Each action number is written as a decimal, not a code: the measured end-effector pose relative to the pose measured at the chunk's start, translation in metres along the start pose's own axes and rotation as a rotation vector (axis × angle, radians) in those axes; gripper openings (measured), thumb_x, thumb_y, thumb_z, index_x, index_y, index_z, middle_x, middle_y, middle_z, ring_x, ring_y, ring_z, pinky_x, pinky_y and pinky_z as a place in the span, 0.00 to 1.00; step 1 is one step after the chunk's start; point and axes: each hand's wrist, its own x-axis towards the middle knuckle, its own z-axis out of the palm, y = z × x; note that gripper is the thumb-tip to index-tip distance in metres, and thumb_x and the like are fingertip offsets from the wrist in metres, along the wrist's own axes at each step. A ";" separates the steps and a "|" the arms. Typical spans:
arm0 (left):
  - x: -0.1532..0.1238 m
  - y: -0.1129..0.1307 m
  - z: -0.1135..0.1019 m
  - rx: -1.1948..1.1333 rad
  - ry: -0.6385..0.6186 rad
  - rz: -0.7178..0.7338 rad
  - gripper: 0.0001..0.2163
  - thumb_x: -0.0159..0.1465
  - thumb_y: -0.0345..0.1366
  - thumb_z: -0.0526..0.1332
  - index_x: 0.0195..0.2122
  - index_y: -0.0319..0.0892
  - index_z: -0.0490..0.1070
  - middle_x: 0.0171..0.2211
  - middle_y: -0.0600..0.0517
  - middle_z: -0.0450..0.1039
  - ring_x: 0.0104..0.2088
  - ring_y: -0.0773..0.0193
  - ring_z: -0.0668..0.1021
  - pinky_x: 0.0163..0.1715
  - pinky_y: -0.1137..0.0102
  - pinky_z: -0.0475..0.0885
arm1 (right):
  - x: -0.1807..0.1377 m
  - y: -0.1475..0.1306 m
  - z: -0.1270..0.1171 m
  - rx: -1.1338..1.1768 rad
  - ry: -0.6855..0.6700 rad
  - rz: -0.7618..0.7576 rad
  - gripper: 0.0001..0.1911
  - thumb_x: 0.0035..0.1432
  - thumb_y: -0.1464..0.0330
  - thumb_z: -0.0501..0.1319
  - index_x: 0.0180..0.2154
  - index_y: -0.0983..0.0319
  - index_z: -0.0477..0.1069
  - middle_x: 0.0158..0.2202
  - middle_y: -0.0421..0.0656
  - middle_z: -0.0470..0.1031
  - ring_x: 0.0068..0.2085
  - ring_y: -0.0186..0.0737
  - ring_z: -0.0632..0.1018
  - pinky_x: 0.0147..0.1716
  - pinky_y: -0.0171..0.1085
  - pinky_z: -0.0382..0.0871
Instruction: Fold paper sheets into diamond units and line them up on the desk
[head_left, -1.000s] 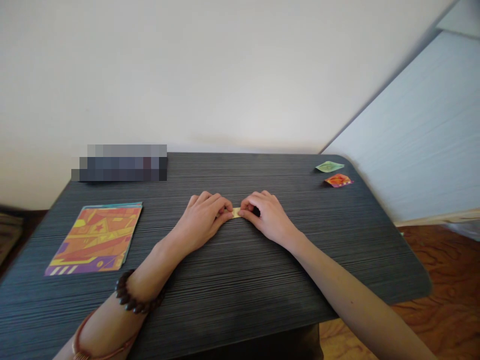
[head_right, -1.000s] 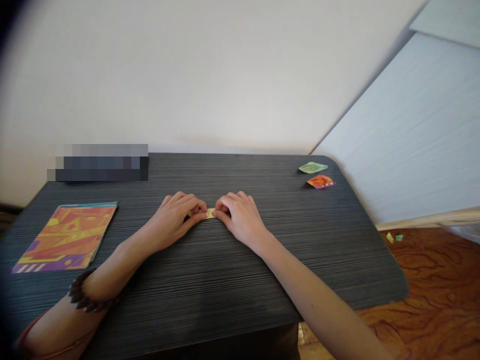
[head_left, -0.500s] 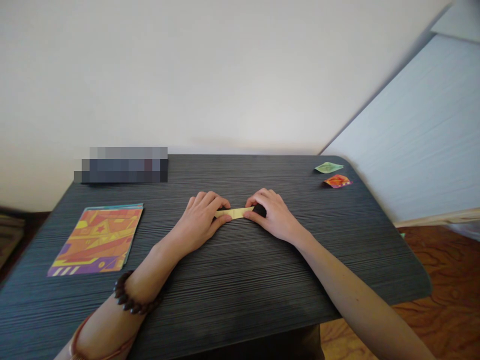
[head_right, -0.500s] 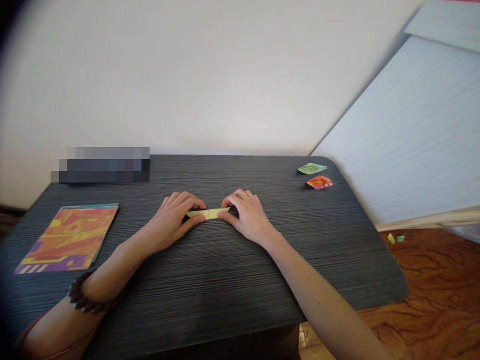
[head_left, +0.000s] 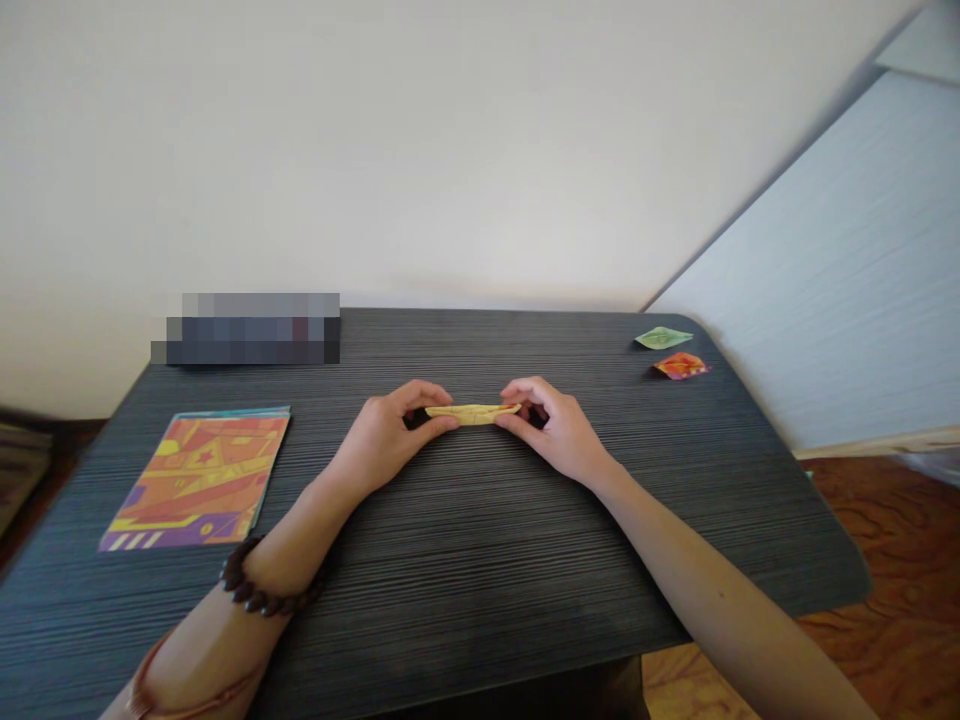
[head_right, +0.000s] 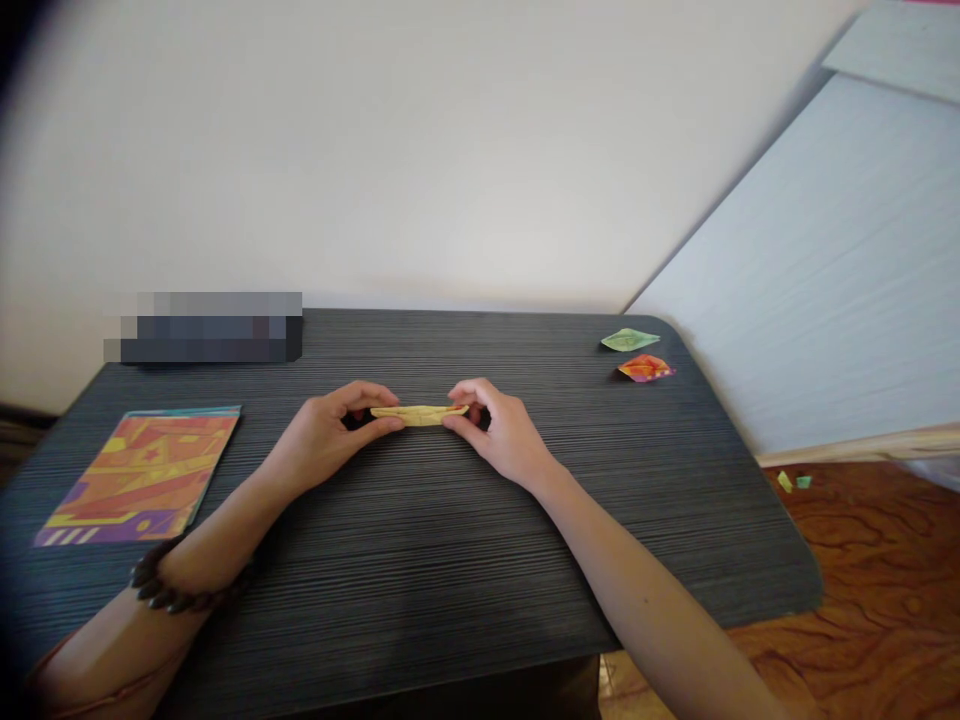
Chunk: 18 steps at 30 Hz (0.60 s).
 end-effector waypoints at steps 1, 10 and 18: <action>0.000 0.000 -0.001 -0.010 0.002 -0.012 0.14 0.58 0.49 0.59 0.38 0.45 0.71 0.35 0.54 0.77 0.32 0.63 0.76 0.36 0.70 0.68 | 0.000 0.001 0.000 0.014 0.013 0.004 0.12 0.56 0.63 0.61 0.42 0.57 0.66 0.34 0.38 0.74 0.30 0.33 0.72 0.33 0.35 0.65; 0.001 0.000 -0.005 -0.182 -0.043 -0.103 0.14 0.58 0.47 0.60 0.39 0.45 0.75 0.34 0.53 0.79 0.35 0.61 0.79 0.39 0.69 0.71 | 0.003 -0.004 -0.001 0.025 0.077 0.065 0.09 0.55 0.60 0.62 0.33 0.58 0.75 0.25 0.37 0.73 0.24 0.31 0.68 0.26 0.33 0.61; 0.001 0.002 -0.003 -0.030 -0.016 0.017 0.10 0.58 0.43 0.61 0.38 0.45 0.75 0.33 0.54 0.78 0.33 0.63 0.77 0.37 0.70 0.70 | 0.002 -0.005 0.003 -0.005 0.114 0.036 0.08 0.54 0.61 0.63 0.32 0.58 0.77 0.28 0.39 0.77 0.25 0.33 0.71 0.27 0.35 0.64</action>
